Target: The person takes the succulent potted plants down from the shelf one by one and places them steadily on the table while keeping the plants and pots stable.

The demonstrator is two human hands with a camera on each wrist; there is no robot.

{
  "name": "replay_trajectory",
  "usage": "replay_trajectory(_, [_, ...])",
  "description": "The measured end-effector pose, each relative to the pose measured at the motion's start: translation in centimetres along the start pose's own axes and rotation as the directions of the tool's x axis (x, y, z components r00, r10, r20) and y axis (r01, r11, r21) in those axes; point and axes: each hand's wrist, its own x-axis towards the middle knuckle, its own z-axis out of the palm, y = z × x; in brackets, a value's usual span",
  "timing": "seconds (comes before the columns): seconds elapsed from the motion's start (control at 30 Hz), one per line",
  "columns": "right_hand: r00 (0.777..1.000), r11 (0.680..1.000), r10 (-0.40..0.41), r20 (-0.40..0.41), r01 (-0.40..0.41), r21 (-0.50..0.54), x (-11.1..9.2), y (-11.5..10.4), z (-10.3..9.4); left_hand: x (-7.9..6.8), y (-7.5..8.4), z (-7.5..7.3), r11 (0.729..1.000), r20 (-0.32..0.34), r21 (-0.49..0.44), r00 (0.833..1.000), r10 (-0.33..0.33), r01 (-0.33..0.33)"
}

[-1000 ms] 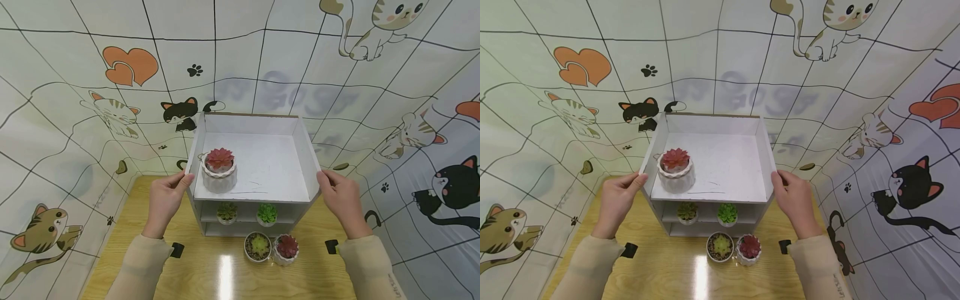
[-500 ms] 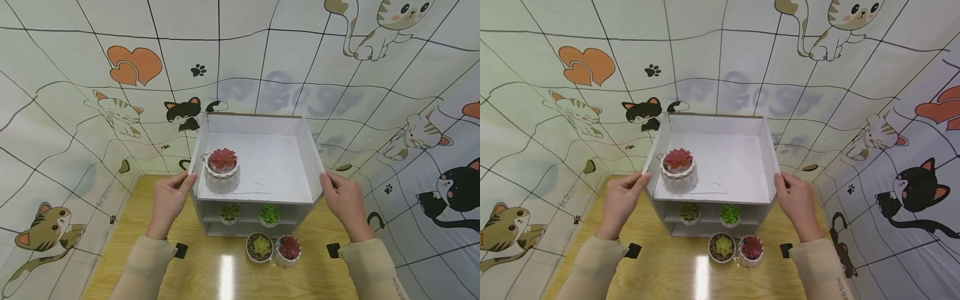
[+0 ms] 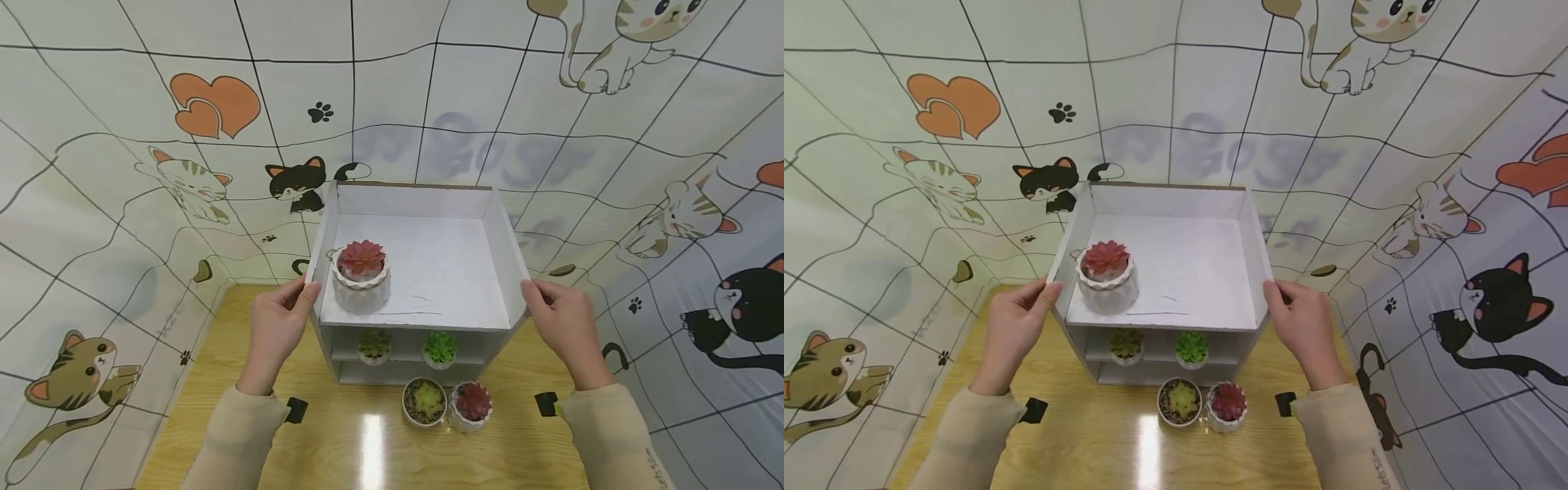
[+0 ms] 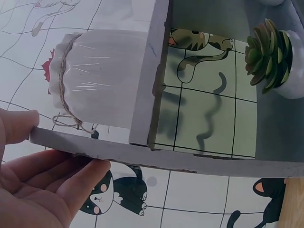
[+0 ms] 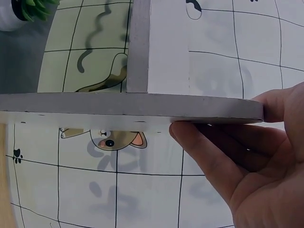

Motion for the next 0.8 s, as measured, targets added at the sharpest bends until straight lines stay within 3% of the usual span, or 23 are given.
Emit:
replay_trajectory(0.13, [1.0, 1.0, 0.004, 0.004, -0.004, 0.004, 0.0, 0.0, -0.1, -0.1, 0.5, -0.2, 0.999, 0.054, 0.032, 0.998, -0.017, 0.016])
replay_trajectory(0.33, [0.999, 1.0, 0.029, 0.015, -0.029, 0.013, 0.0, -0.1, -0.1, -0.6, 1.3, -0.2, 0.998, 0.119, 0.043, 0.992, 0.031, -0.037])
replay_trajectory(0.57, [0.999, 0.999, 0.043, 0.024, -0.043, 0.002, 0.0, 0.0, 0.0, -0.9, 1.8, 0.3, 0.99, 0.073, 0.091, 0.992, 0.106, -0.112])
replay_trajectory(0.8, [0.999, 0.999, 0.042, 0.016, -0.042, 0.002, 0.0, 0.0, 0.1, -0.4, 2.7, 0.6, 0.964, 0.03, 0.155, 0.977, 0.212, -0.214])
